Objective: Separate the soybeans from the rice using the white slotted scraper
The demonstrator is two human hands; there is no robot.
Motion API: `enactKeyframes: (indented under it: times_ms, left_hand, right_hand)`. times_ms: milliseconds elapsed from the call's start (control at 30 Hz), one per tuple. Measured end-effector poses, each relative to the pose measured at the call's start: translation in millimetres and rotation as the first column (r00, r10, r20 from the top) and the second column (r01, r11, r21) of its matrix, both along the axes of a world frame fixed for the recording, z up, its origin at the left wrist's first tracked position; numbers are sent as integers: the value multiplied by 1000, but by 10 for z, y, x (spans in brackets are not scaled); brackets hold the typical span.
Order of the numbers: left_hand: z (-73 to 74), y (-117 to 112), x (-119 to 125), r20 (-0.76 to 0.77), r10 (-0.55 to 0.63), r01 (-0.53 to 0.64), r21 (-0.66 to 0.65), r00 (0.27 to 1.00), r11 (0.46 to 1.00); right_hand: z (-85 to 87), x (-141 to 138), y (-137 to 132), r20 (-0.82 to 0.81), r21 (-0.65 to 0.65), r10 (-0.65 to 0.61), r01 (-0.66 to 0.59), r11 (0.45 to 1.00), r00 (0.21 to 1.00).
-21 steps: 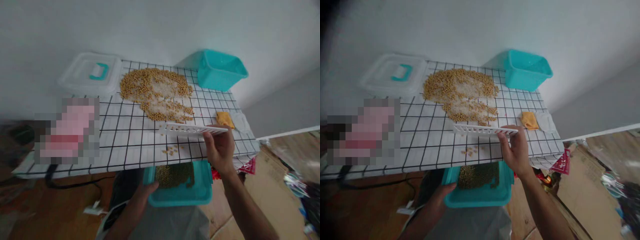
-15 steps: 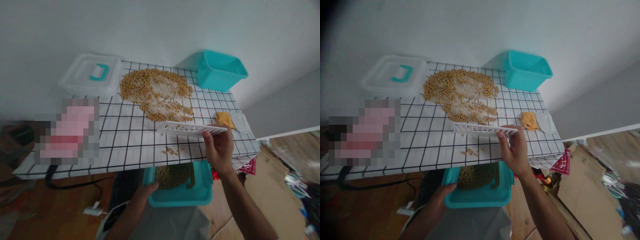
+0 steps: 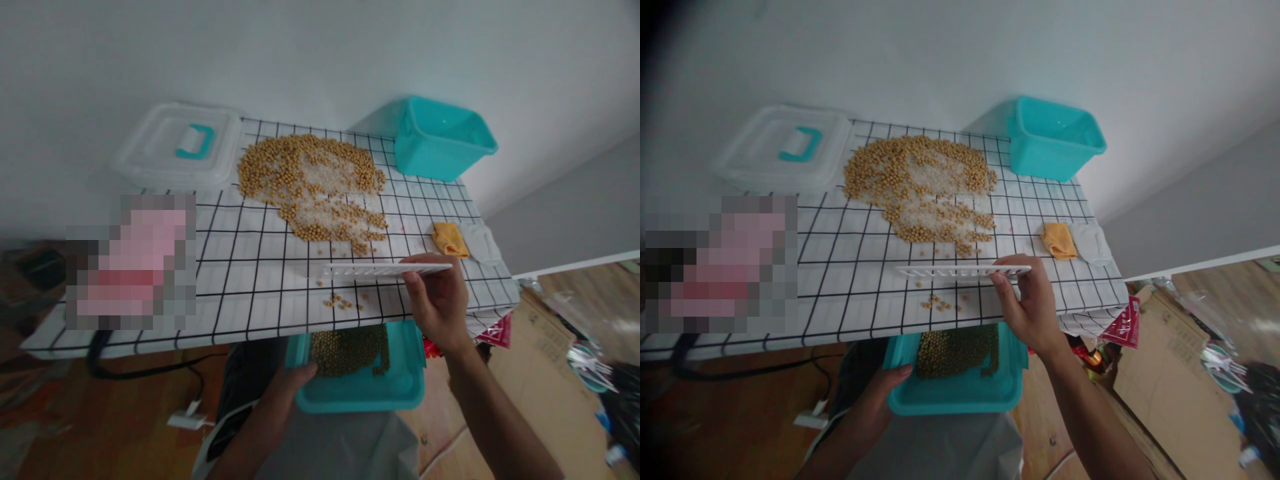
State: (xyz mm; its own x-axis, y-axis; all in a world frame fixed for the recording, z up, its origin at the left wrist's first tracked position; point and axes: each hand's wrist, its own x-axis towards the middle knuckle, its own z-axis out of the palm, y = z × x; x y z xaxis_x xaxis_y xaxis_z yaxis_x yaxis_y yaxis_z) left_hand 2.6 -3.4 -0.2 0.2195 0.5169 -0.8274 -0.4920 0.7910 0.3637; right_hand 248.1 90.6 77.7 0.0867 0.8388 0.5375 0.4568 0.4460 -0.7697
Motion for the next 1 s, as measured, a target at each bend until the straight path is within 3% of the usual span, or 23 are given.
enactKeyframes:
  times_ms: [367,467,567,633,733,800,900,1000]
  left_hand:
    - [28,21,-48,10,3,-4,83,1000,997]
    - [21,18,-39,17,8,-10,106,1000,994]
    - [-2,13,-44,18,5,-6,31,1000,999]
    - [-15,20,-53,38,3,-3,-11,999,1000]
    - [-14,46,-61,50,-7,7,-3,999,1000]
    - [-2,62,-56,14,-14,14,-4,1000,1000]
    - [6,66,-35,-48,1,-2,-30,999,1000]
    - [-30,49,-11,-58,24,-27,-47,998,999]
  right_hand:
    - [-53,-43,-207,-26,-84,-5,2,996,1000]
    - [-59,-56,-372,-87,-98,80,-89,991,993]
    - [-21,-20,-527,-151,-111,191,-209,972,970]
    - [14,20,-594,-170,-127,199,-222,967,965]
    - [44,103,-579,-185,-127,90,-115,985,979]
    - [38,181,-470,-144,-69,-80,70,995,986]
    - [3,328,-190,-132,33,-330,337,941,935]
    - [-42,468,117,-169,32,-401,412,911,900]
